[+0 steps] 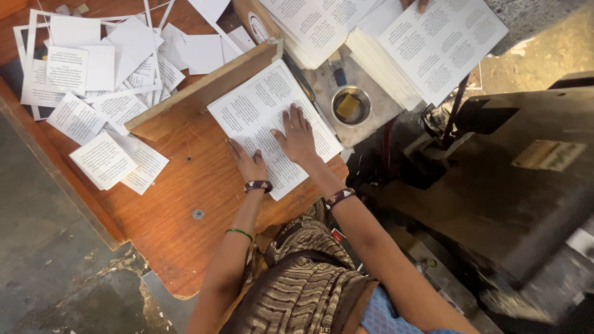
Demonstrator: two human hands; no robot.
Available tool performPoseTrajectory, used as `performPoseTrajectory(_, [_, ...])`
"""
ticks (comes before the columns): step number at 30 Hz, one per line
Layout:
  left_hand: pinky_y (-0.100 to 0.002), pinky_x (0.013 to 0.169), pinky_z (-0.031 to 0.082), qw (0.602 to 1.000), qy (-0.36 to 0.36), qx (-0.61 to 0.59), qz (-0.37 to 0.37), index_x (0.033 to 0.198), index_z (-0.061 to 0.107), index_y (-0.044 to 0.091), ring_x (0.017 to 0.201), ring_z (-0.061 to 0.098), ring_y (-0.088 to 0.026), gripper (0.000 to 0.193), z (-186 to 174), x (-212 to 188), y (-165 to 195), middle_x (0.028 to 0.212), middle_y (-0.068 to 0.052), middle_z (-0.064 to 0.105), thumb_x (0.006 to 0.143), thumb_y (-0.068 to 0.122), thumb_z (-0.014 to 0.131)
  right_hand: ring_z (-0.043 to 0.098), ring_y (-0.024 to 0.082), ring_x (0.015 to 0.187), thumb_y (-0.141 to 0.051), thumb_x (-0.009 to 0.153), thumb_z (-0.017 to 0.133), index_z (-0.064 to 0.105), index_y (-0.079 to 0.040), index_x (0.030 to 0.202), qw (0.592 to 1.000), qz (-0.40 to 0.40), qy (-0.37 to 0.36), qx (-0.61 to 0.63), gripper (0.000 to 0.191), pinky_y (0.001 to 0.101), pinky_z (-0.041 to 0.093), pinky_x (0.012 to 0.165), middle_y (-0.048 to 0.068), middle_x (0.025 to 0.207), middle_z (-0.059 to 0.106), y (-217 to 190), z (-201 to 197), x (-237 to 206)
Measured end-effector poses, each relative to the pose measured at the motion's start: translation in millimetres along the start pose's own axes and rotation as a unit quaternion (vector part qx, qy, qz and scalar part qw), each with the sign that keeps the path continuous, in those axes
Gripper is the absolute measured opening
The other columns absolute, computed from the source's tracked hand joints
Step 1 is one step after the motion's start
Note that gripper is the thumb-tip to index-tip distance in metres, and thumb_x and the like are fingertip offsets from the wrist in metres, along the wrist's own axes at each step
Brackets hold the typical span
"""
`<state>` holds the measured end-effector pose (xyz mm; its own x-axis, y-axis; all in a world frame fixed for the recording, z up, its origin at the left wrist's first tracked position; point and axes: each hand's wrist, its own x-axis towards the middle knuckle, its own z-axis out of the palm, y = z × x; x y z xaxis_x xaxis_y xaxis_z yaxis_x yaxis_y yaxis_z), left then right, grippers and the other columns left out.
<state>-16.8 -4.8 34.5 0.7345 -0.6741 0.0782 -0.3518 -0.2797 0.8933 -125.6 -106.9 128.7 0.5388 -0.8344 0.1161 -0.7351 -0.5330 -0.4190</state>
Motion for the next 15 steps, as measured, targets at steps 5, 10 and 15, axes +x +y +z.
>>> performPoseTrajectory(5, [-0.045,0.129,0.016,1.000,-0.027,-0.001,0.011,0.161,0.007,-0.006,0.157,0.014,-0.047,0.095,-2.2,3.6,-4.9,0.169,-0.033,0.008,0.089,-0.002,0.068,0.062,0.033,0.112,-0.015,0.097,0.068,0.062,-0.006,0.128,0.976,0.106,0.075,0.172,0.032,0.0425,0.050,0.097,0.016,0.129,0.061,36.7,-12.6,-47.7])
performPoseTrajectory(10, [-0.048,0.131,0.014,0.998,-0.025,0.041,0.036,0.163,0.003,-0.007,0.159,0.011,-0.045,0.099,2.9,10.5,-17.1,0.170,-0.032,0.003,0.091,0.001,0.070,0.068,0.018,0.064,-0.002,0.083,0.075,0.074,0.003,0.094,0.927,0.220,0.121,0.280,0.012,0.0330,0.053,0.059,0.013,0.071,0.070,80.0,-36.9,-139.0])
performPoseTrajectory(15, [-0.051,0.128,0.014,0.998,-0.035,0.050,-0.008,0.164,0.005,-0.003,0.158,0.010,-0.044,0.099,-3.5,15.3,-21.7,0.171,-0.029,0.004,0.094,0.008,0.074,0.066,0.012,0.056,0.003,0.091,0.061,0.072,0.001,0.092,0.805,0.369,0.171,0.432,0.012,0.0258,0.053,0.050,0.007,0.076,0.072,133.0,-108.4,-209.1])
